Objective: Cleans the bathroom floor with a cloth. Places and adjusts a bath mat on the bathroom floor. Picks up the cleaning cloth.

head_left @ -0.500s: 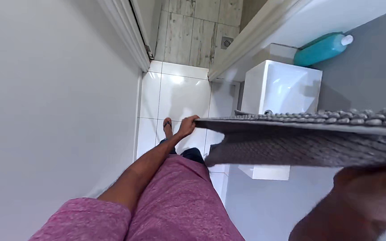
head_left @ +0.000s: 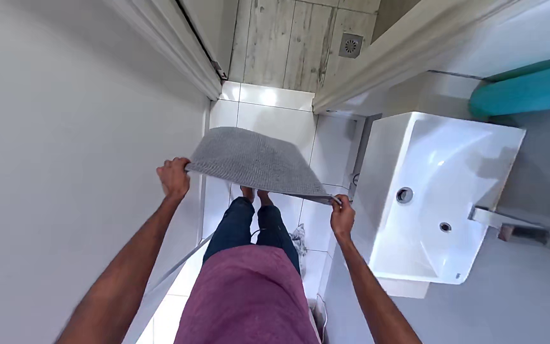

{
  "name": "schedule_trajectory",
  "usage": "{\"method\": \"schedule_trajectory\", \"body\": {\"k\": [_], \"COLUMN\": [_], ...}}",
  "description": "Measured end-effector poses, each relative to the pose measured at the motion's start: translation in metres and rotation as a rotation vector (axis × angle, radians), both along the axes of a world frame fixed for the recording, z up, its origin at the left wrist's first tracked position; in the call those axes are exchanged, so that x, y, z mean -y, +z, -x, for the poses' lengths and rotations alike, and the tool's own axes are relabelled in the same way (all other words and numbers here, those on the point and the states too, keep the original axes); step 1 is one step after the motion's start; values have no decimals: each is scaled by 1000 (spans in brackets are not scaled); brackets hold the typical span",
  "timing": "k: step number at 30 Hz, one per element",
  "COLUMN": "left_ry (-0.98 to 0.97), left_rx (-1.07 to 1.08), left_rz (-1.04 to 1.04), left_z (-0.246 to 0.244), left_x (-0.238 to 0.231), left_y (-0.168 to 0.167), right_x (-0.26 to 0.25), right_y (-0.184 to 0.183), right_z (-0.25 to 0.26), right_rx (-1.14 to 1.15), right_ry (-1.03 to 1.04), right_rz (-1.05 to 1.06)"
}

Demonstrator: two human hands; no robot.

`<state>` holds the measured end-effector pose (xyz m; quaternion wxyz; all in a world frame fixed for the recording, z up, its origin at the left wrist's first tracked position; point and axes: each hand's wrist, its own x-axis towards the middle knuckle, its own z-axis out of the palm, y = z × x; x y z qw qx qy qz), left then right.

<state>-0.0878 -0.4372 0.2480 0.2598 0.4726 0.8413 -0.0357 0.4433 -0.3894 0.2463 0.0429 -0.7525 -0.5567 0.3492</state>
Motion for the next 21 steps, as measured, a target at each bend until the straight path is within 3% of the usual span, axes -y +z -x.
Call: {"method": "schedule_trajectory", "body": {"k": [2,5,9,15,21], "left_ry": [-62,-84,-101,-38,-63], "left_rx": [-30,-67,-67,2,103], "left_rz": [-6,22,80,106,17], "left_z": [3,12,26,49,61], "left_x": [10,-11,-83,-197,-227], "left_y": [-16,-40,-81,-160,-225], "right_x": [-21,-71,-136,-221,-265], "right_y": [-12,-26,-70,-162,-231], "right_z": [0,11,23,33,33], "right_rx": [45,88,62,-236,-251], "right_ry": [19,49,88,-92,8], "right_rz": [32,45,79,68,-33]}}
